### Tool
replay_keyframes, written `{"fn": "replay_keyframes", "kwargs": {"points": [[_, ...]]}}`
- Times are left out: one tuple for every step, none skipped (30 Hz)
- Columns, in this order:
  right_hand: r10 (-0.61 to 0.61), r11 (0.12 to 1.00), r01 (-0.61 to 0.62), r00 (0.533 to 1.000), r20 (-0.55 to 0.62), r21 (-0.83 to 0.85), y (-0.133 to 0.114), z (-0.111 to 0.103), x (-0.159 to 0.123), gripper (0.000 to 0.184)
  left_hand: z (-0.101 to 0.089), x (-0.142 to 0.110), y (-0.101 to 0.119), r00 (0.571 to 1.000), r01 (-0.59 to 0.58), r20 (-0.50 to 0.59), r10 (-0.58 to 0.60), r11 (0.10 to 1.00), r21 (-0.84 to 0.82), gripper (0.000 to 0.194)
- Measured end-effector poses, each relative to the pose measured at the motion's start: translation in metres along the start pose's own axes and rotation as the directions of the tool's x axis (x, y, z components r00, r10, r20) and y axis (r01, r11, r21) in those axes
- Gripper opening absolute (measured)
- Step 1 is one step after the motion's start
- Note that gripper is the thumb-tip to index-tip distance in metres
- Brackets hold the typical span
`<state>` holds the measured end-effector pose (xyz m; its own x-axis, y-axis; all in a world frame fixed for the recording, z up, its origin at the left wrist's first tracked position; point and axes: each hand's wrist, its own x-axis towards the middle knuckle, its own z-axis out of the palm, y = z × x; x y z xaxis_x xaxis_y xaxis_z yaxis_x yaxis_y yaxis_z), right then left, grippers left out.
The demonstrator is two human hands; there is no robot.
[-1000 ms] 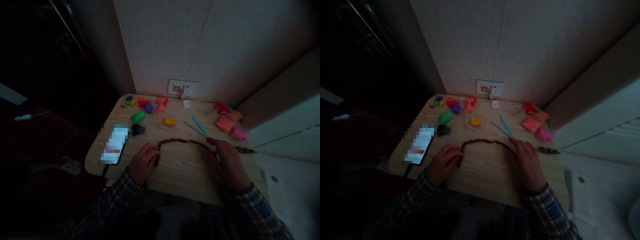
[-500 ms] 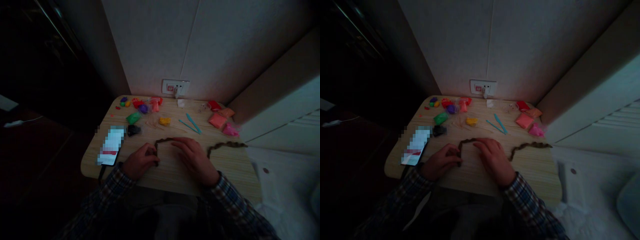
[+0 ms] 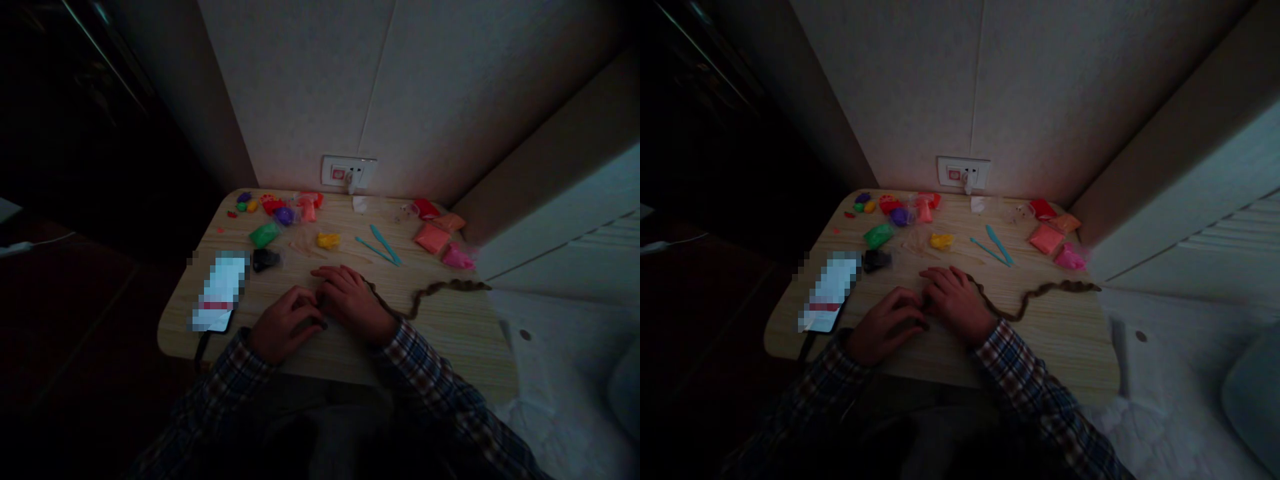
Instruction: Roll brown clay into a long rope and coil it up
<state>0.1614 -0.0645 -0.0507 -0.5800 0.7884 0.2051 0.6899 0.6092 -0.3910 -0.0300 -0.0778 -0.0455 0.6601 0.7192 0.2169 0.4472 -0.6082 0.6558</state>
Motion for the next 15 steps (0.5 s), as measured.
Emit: {"fn": "replay_keyframes", "kwargs": {"points": [[0.007,1.0,-0.007,1.0,-0.012,0.011,0.001,-0.001,-0.002,0.011,0.001,0.001,0.0,1.0,-0.001,-0.007,0.001,1.0,-0.005,0.01],[0.015,1.0,-0.014,1.0,-0.023,0.021,0.002,-0.003,-0.003,0.011,0.001,0.002,0.0,1.0,-0.002,-0.016,0.002,1.0,-0.01,0.01],[0.021,0.999,-0.02,0.999,-0.035,0.028,0.003,-0.004,-0.005,0.01,0.002,0.003,0.001,1.0,-0.004,-0.023,0.004,1.0,-0.015,0.01],[0.027,0.999,-0.025,0.998,-0.048,0.033,0.005,-0.006,-0.006,0.009,0.003,0.003,0.001,1.0,-0.006,-0.029,0.006,1.0,-0.02,0.01],[0.035,0.999,-0.033,0.997,-0.065,0.037,0.005,-0.007,-0.008,0.008,0.004,0.004,0.001,0.999,-0.008,-0.036,0.008,1.0,-0.023,0.01],[0.045,0.998,-0.042,0.996,-0.083,0.039,0.005,-0.009,-0.01,0.008,0.004,0.005,0.001,0.999,-0.009,-0.041,0.008,1.0,-0.026,0.01],[0.057,0.998,-0.053,0.993,-0.101,0.042,0.005,-0.011,-0.013,0.01,0.005,0.005,0.001,0.999,-0.008,-0.043,0.006,1.0,-0.03,0.01],[0.074,0.997,-0.068,0.99,-0.118,0.048,0.003,-0.013,-0.015,0.012,0.006,0.006,0.001,0.999,-0.006,-0.041,0.004,0.999,-0.034,0.01],[0.092,0.995,-0.086,0.987,-0.131,0.055,0.001,-0.015,-0.018,0.013,0.007,0.006,0.001,0.999,-0.005,-0.038,0.004,0.999,-0.037,0.01],[0.109,0.993,-0.101,0.985,-0.132,0.068,-0.002,-0.017,-0.022,0.014,0.007,0.007,0.001,0.999,-0.009,-0.035,0.007,0.999,-0.039,0.01],[0.12,0.99,-0.11,0.985,-0.121,0.084,-0.006,-0.019,-0.026,0.012,0.008,0.007,0.002,0.999,-0.016,-0.036,0.015,0.999,-0.04,0.01],[0.126,0.988,-0.116,0.987,-0.097,0.1,-0.01,-0.02,-0.029,0.011,0.008,0.008,0.002,0.999,-0.024,-0.039,0.022,0.999,-0.043,0.011],[0.128,0.987,-0.12,0.99,-0.068,0.112,-0.015,-0.021,-0.033,0.011,0.009,0.008,0.003,0.998,-0.031,-0.047,0.028,0.998,-0.05,0.011],[0.128,0.986,-0.123,0.991,-0.038,0.116,-0.019,-0.021,-0.036,0.011,0.01,0.008,0.003,0.998,-0.037,-0.054,0.034,0.997,-0.062,0.012],[0.131,0.985,-0.129,0.991,-0.012,0.114,-0.022,-0.02,-0.039,0.013,0.011,0.008,0.003,0.998,-0.041,-0.056,0.037,0.996,-0.077,0.012]]}}
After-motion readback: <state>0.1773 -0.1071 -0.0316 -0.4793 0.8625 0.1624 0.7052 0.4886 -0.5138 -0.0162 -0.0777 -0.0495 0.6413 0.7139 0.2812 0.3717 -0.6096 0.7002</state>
